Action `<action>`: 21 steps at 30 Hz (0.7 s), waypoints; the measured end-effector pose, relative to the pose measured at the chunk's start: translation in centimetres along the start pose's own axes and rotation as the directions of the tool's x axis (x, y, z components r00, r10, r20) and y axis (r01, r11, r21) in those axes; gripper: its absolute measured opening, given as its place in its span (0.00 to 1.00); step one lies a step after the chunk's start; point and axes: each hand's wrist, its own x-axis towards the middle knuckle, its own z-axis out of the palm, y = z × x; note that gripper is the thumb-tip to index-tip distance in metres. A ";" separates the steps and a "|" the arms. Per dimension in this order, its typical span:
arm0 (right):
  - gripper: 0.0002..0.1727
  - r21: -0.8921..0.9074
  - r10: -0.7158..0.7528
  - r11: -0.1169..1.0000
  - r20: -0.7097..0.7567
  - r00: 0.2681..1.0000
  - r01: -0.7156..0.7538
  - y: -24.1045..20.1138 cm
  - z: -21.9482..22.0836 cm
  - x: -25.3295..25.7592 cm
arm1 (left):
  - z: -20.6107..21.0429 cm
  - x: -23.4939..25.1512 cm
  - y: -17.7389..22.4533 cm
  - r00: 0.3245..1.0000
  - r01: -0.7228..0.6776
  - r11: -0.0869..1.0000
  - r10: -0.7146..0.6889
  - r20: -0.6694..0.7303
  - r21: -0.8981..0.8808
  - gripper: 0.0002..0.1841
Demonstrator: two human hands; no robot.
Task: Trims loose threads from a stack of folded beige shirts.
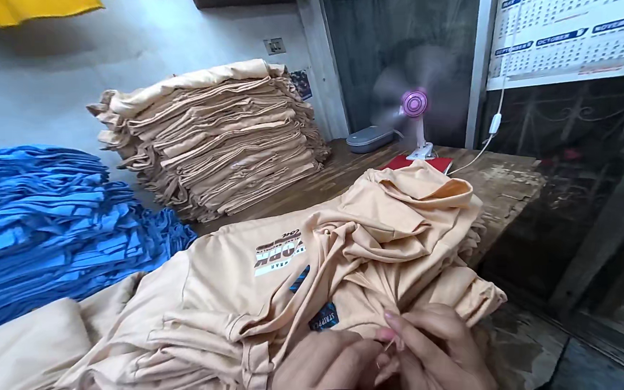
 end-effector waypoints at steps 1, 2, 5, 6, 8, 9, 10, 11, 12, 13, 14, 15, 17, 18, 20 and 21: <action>0.07 -0.025 -0.001 1.000 -0.039 0.999 0.000 0.0 -0.4 0.0 | -0.3 0.5 -0.5 0.999 0.037 0.999 -0.037 -0.009 -0.017 0.10; 0.07 -0.044 0.004 0.999 -0.070 0.998 -0.008 0.0 -0.9 0.1 | -0.7 1.0 -1.0 0.999 0.052 0.998 -0.053 -0.010 -0.027 0.15; 0.08 -0.053 0.007 0.999 -0.083 0.997 -0.012 -0.7 -2.1 0.1 | -0.7 2.0 -2.3 0.999 0.016 1.000 -0.016 -0.038 -0.003 0.17; 0.08 -0.041 0.006 0.999 -0.088 0.996 -0.010 -1.0 -2.0 0.1 | -0.3 2.1 -2.3 0.999 -0.014 1.000 0.014 -0.040 0.013 0.14; 0.08 -0.031 0.008 0.999 -0.102 0.995 -0.011 -1.2 -1.7 -0.1 | 0.7 2.4 -2.2 0.997 -0.070 0.997 0.071 -0.012 0.037 0.11; 0.08 -0.026 0.011 1.000 -0.104 0.995 -0.014 -1.3 -1.5 -0.1 | 1.0 2.5 -2.2 0.996 -0.089 0.995 0.089 0.002 0.044 0.10; 0.08 -0.020 0.014 1.000 -0.104 0.994 -0.016 -1.3 -1.4 -0.2 | 1.3 2.6 -2.3 0.995 -0.096 0.994 0.095 0.011 0.043 0.09; 0.08 -0.015 0.014 1.000 -0.101 0.995 -0.016 -1.2 -1.4 -0.4 | 1.3 2.7 -2.4 0.996 -0.092 0.995 0.092 0.019 0.033 0.09; 0.08 -0.012 0.012 1.000 -0.098 0.995 -0.014 -1.1 -1.5 -0.5 | 1.2 2.9 -2.5 0.996 -0.084 0.996 0.083 0.030 0.025 0.10; 0.08 -0.012 0.013 1.000 -0.096 0.995 -0.015 -1.0 -1.6 -0.7 | 1.0 3.1 -2.5 0.996 -0.076 0.997 0.075 0.042 0.023 0.10; 0.08 -0.013 0.016 1.000 -0.093 0.995 -0.017 -0.9 -1.8 -0.7 | 0.9 3.2 -2.5 0.996 -0.071 0.997 0.070 0.055 0.018 0.10; 0.08 -0.015 0.017 1.000 -0.091 0.996 -0.018 -0.9 -1.9 -0.7 | 0.9 3.3 -2.5 0.995 -0.071 0.997 0.069 0.070 0.015 0.09; 0.08 -0.013 0.010 1.000 -0.088 0.996 -0.011 -1.0 -2.2 -0.4 | 0.7 3.4 -2.1 0.993 -0.084 0.996 0.081 0.085 0.041 0.09; 0.08 -0.011 0.005 1.000 -0.087 0.996 -0.006 -1.1 -2.2 -0.3 | 0.6 3.4 -1.9 0.992 -0.098 0.993 0.092 0.082 0.073 0.08; 0.08 -0.004 -0.010 1.000 -0.077 0.997 0.010 -1.1 -2.3 -0.5 | 0.3 3.4 -1.5 0.991 -0.125 0.980 0.117 0.063 0.154 0.08; 0.08 -0.002 -0.021 1.000 -0.073 0.997 0.021 -1.1 -2.3 -0.6 | 0.2 3.3 -1.2 0.990 -0.142 0.970 0.135 0.050 0.199 0.08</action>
